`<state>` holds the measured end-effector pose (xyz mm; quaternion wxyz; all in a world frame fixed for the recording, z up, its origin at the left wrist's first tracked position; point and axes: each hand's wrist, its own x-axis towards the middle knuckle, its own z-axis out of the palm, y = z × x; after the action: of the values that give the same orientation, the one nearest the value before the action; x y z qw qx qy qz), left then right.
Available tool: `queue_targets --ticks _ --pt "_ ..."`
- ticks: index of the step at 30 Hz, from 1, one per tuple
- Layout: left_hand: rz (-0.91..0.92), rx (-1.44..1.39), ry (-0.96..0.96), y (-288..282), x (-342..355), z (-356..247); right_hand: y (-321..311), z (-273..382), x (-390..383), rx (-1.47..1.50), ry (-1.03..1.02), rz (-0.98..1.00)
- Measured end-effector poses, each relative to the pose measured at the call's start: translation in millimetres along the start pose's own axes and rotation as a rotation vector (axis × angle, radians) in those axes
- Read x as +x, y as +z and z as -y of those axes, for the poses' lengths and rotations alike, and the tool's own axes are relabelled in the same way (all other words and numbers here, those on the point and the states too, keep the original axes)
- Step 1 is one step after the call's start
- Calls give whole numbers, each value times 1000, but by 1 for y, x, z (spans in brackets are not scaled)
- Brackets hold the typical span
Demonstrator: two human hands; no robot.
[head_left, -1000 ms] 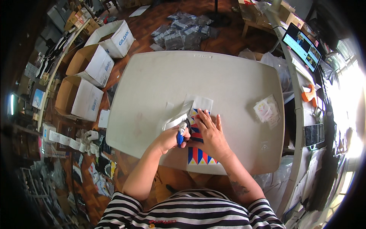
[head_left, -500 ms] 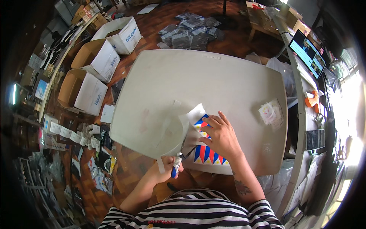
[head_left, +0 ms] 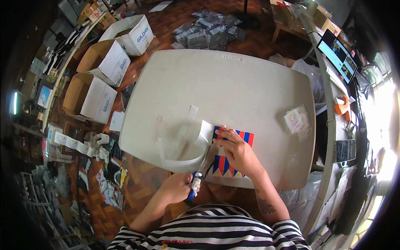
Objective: The person uses scissors to cut small stickers from a sheet and places them into small plastic bags. They then cut larger flag-shaped stickers from a sheet and place them on the table.
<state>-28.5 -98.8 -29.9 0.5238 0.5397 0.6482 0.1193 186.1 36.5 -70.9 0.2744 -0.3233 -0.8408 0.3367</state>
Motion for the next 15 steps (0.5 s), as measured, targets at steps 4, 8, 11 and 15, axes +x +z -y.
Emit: queue_targets --ticks 4,8,11,15 --pt "67 40 -25 -1 3 4 2 1 -1 26 12 -15" --pt "114 23 -79 -3 0 2 4 0 -1 13 9 -34" --pt "91 -109 -60 3 2 9 6 -1 -1 20 9 -48" --pt "34 -369 -82 7 10 -9 7 -3 -1 39 8 -53"
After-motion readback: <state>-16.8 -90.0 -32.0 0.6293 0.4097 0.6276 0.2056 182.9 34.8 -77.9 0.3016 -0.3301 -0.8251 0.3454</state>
